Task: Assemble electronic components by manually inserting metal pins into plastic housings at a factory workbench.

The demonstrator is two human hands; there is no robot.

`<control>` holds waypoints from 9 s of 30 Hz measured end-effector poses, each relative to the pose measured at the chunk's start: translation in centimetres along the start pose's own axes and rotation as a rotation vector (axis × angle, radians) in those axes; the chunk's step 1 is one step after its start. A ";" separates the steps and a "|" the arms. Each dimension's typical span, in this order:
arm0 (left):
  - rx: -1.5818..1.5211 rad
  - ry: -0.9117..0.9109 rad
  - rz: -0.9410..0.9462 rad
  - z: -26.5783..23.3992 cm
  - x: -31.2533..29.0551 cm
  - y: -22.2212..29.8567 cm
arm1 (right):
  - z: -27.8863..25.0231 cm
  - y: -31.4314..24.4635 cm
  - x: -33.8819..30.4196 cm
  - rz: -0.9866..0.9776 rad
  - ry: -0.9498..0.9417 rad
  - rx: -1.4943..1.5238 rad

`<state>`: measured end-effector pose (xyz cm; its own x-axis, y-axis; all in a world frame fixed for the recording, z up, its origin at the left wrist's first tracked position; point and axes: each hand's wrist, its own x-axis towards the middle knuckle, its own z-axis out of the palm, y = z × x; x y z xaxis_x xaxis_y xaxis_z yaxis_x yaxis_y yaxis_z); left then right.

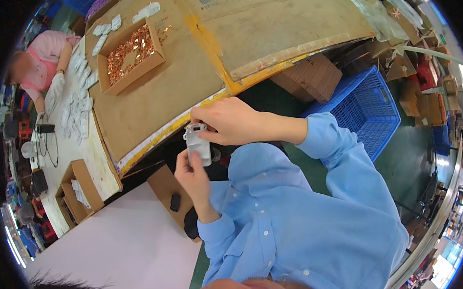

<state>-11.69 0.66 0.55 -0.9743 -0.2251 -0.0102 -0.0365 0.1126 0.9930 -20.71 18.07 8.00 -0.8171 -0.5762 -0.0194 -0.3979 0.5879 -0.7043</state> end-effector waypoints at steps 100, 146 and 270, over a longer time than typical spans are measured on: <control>-0.698 0.341 -0.482 -8.2 2.6 -4.2 | -2.2 9.5 35.7 -0.305 -0.163 -1.124; -0.587 0.395 -0.430 -8.2 3.1 -5.3 | -0.9 5.2 38.9 0.336 -0.108 -0.851; -0.121 -0.074 -0.145 -0.7 -1.0 5.2 | 2.0 -2.5 -1.0 0.077 0.049 0.086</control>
<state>-10.71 0.76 5.81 -0.9745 -0.1588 -0.1588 -0.1553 -0.0343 0.9873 -18.10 16.06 8.33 -0.8642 -0.5014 -0.0424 -0.2975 0.5771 -0.7606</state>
